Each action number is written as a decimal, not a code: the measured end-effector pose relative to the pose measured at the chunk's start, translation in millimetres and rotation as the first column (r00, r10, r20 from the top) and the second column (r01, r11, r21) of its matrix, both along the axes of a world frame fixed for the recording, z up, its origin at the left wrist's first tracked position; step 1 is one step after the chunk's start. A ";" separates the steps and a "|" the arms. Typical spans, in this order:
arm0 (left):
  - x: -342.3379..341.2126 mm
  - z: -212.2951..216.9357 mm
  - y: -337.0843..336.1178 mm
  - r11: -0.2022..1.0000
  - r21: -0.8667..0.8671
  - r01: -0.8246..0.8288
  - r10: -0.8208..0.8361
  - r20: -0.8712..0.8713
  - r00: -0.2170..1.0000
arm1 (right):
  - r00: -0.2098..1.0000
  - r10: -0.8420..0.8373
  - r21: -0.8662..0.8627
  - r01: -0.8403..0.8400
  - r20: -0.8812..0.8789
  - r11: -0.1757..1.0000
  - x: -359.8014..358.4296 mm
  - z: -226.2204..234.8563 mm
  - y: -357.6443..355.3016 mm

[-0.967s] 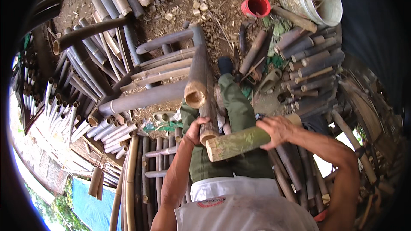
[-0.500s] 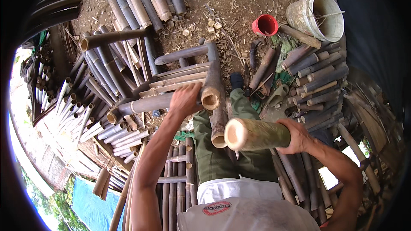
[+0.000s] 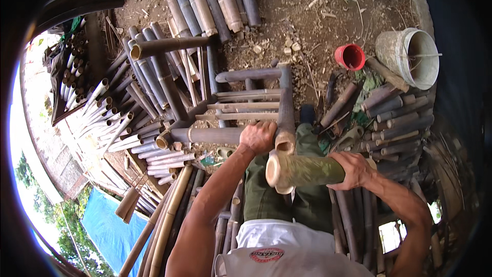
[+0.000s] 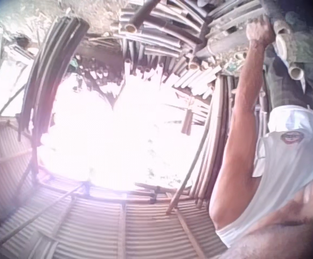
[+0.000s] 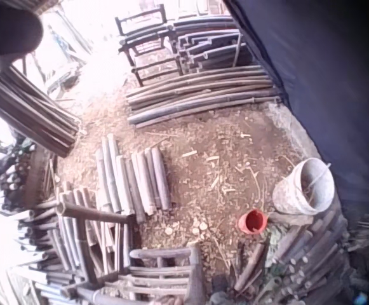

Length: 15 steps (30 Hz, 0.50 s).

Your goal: The person assembles a bamboo chair frame by inserting a bamboo segment into the pre-drilled holes of a partially constructed base.

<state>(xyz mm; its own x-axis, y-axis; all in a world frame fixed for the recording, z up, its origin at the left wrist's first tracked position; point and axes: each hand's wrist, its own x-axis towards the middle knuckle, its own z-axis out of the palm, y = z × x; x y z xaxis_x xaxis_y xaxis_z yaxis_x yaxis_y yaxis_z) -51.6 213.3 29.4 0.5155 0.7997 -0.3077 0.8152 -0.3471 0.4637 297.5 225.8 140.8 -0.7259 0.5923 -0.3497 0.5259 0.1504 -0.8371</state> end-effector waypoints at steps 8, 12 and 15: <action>-1.6 1.6 -0.2 0.999 -0.038 -0.006 0.006 0.006 1.000 | 0.986 -0.068 -0.053 0.077 0.155 0.996 7.6 9.9 4.4; -2.9 8.9 0.1 0.980 -0.197 -0.009 -0.012 -0.108 0.994 | 0.956 -0.094 -0.087 0.123 0.278 0.989 9.6 10.6 -5.7; -19.4 18.3 -2.1 0.994 -0.102 0.031 -0.040 -0.086 0.996 | 0.934 -0.063 -0.166 0.128 0.352 0.978 -2.6 38.1 0.5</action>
<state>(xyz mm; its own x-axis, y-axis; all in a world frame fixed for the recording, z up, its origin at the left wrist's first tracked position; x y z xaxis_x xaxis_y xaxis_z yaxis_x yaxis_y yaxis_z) -71.0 211.2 47.6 0.5103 0.7441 -0.4311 0.8423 -0.3314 0.4251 294.8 226.2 178.9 -0.4857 0.5548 -0.6755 0.7896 -0.0530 -0.6113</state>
